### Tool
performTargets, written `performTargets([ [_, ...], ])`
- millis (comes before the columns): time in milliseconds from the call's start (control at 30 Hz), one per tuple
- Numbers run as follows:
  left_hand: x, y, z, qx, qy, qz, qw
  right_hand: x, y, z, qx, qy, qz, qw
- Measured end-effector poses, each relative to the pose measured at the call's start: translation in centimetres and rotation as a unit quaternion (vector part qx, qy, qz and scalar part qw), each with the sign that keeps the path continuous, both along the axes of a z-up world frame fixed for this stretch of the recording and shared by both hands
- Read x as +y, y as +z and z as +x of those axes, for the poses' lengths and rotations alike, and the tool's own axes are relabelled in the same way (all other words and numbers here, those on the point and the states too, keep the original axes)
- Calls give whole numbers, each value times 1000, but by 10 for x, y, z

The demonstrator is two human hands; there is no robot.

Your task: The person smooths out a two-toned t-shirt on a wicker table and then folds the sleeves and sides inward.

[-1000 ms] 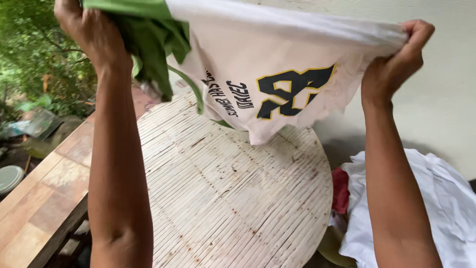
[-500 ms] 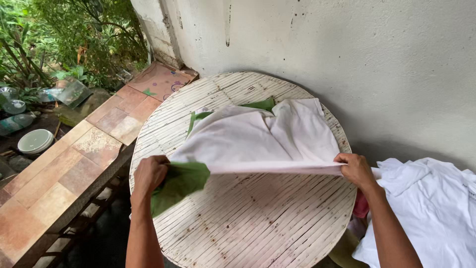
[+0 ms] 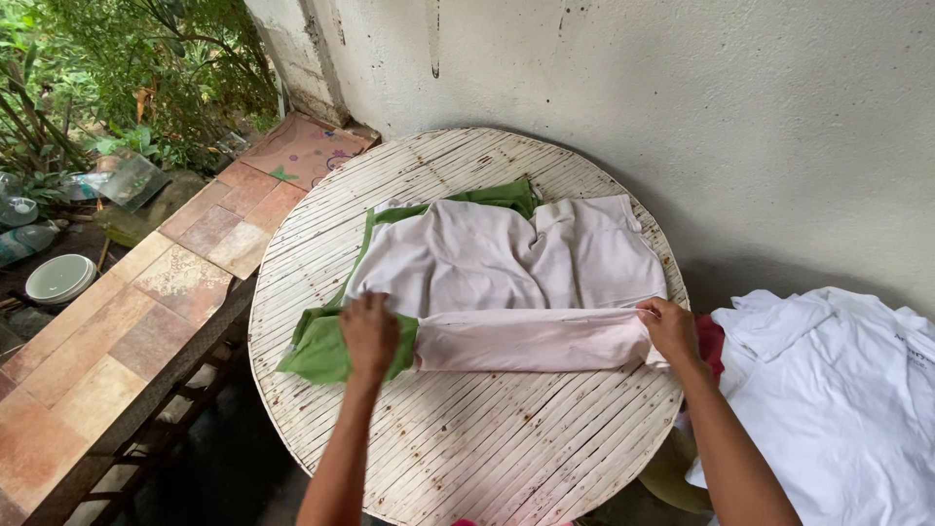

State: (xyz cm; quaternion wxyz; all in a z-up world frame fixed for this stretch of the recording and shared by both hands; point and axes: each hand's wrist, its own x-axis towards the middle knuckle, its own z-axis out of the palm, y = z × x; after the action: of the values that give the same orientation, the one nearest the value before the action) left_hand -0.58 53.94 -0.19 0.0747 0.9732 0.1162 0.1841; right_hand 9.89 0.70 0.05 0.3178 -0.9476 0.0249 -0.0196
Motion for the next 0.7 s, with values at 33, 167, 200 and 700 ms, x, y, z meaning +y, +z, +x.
performTargets([
  [33,-20,-5,-5,-43,-43,-32,998,-6,2,-3,1,1,0,1000],
  [167,-94,-32,-22,234,35,-221,946,-23,22,-27,74,2,30,997],
  [200,-108,-39,-34,201,45,-407,890,-26,28,-38,120,-5,48,992],
  [700,-120,-115,-7,-62,274,-787,549,30,-26,-51,197,303,-6,932],
])
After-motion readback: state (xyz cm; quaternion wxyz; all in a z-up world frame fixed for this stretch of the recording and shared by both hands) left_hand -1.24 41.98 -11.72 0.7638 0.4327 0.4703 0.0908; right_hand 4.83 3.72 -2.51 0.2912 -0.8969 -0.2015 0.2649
